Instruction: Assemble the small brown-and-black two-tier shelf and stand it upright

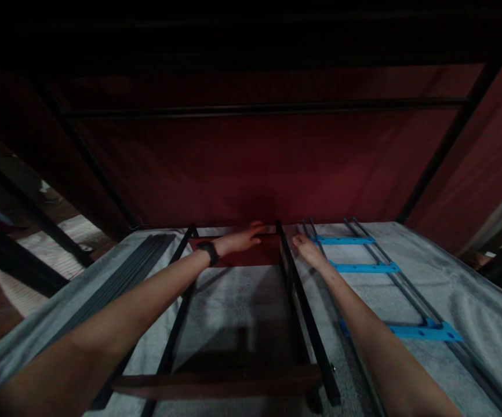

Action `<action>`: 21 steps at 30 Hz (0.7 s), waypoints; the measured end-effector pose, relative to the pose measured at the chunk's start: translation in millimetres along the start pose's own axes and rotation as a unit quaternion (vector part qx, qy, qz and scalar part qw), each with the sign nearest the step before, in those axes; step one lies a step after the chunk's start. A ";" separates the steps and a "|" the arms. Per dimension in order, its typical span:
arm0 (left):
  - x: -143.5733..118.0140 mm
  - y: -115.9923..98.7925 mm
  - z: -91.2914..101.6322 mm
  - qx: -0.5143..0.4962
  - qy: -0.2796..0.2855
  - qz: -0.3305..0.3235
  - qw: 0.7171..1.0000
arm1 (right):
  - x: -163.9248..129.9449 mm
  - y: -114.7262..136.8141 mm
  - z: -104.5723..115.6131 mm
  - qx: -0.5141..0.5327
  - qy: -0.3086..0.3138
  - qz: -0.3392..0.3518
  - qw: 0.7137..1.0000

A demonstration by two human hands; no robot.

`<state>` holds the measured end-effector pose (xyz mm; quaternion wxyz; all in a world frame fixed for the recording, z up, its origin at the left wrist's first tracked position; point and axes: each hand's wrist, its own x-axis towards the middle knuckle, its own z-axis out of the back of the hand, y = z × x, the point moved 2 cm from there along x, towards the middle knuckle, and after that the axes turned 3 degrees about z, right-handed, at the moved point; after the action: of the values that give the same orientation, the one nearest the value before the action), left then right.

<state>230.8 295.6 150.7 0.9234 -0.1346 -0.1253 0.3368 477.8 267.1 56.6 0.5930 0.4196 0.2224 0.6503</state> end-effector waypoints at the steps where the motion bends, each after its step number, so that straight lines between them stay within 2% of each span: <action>1: -18.1 2.8 15.8 -0.002 -0.006 0.011 1.000 | -8.3 0.5 4.2 0.003 -0.003 -0.011 1.000; 3: -61.2 10.7 49.2 -0.025 -0.035 0.039 0.998 | -25.7 5.2 13.4 0.012 -0.006 -0.019 1.000; 6: -141.4 27.8 91.1 -0.107 -0.118 0.109 0.981 | -49.6 24.2 26.4 0.033 0.002 0.003 0.999; 8: -202.7 42.8 103.1 -0.211 -0.191 0.209 0.936 | -61.8 43.5 32.0 0.037 0.004 0.014 0.999; 9: -234.1 50.2 102.3 -0.269 -0.224 0.254 0.901 | -66.5 54.6 32.9 0.033 0.002 0.016 0.999; 12: -320.7 70.3 75.8 -0.371 -0.306 0.350 0.804 | -76.5 91.7 24.7 0.014 0.017 0.036 0.999; 13: -344.3 76.5 61.4 -0.369 -0.323 0.376 0.786 | -78.9 104.7 18.3 0.008 0.029 0.046 0.998; 14: -364.1 82.3 45.4 -0.354 -0.321 0.403 0.781 | -81.1 117.8 10.4 0.003 0.044 0.057 0.997; 17: -398.7 93.3 -2.1 -0.258 -0.247 0.452 0.817 | -85.1 154.0 -17.9 -0.018 0.090 0.095 0.991; 19: -407.1 94.0 -27.8 -0.151 -0.162 0.486 0.845 | -84.5 172.7 -37.1 -0.035 0.117 0.112 0.986; 21: -410.2 90.3 -46.7 -0.082 -0.103 0.502 0.855 | -80.8 185.5 -54.8 -0.046 0.137 0.120 0.982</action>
<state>-111.5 85.4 19.3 0.5967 -0.2187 -0.1627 0.7548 320.6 164.5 149.7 0.4935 0.3227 0.2198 0.7772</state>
